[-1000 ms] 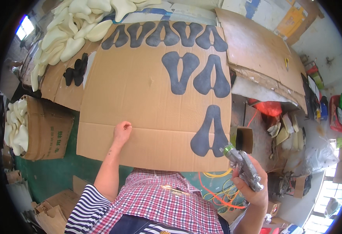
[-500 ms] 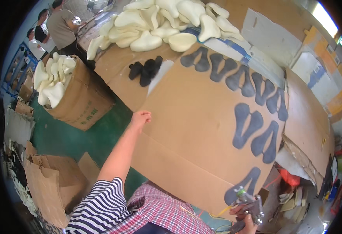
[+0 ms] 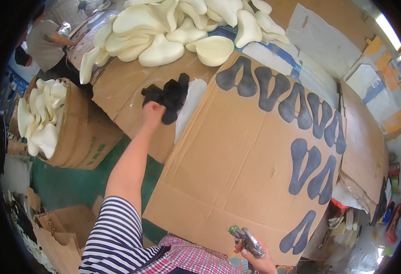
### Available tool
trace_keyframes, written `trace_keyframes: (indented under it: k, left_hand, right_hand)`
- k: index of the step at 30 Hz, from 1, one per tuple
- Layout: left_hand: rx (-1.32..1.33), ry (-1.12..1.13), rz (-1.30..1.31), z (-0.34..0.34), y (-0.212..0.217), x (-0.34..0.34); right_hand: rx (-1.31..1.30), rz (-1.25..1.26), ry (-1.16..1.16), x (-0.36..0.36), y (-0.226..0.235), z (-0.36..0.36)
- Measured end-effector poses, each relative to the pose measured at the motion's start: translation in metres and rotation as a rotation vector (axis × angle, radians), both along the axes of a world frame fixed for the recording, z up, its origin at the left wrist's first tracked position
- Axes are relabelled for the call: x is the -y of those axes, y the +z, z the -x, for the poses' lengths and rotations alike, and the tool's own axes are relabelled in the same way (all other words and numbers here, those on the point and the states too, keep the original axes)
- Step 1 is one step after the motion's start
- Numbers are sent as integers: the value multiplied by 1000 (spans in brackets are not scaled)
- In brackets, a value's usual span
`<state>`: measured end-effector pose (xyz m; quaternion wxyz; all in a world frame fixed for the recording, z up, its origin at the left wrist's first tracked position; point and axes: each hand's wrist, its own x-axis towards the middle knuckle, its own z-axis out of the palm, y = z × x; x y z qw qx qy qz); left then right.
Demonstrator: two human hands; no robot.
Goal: Applying glue to black seat covers and arranging them on a cardboard template.
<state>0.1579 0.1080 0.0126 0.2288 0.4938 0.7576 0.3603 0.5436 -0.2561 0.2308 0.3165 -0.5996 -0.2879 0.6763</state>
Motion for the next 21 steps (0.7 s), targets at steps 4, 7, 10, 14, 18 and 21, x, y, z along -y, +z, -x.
trace_keyframes:
  k: [4, 7, 10, 14, 18, 21]
  left_hand:
    - [-387, -190, -156, -16, -39, 27]
    - [-416, -156, -161, -8, -51, 24]
    - [-351, 0, -213, -1, -42, 6]
    - [278, -38, -482, 34, 8, -3]
    - [856, -296, -67, -10, 142, 51]
    - [1086, -465, 40, -55, 198, 107]
  right_hand:
    - [40, 56, 85, -3, -12, -3]
    - [-4, 70, 117, -4, -9, -6]
    - [0, 12, 88, 5, -10, -13]
    - [-1, -34, 50, 25, -5, -20]
    - [50, -75, -16, 60, -5, -36]
    - [6, -98, -23, 90, -21, -56]
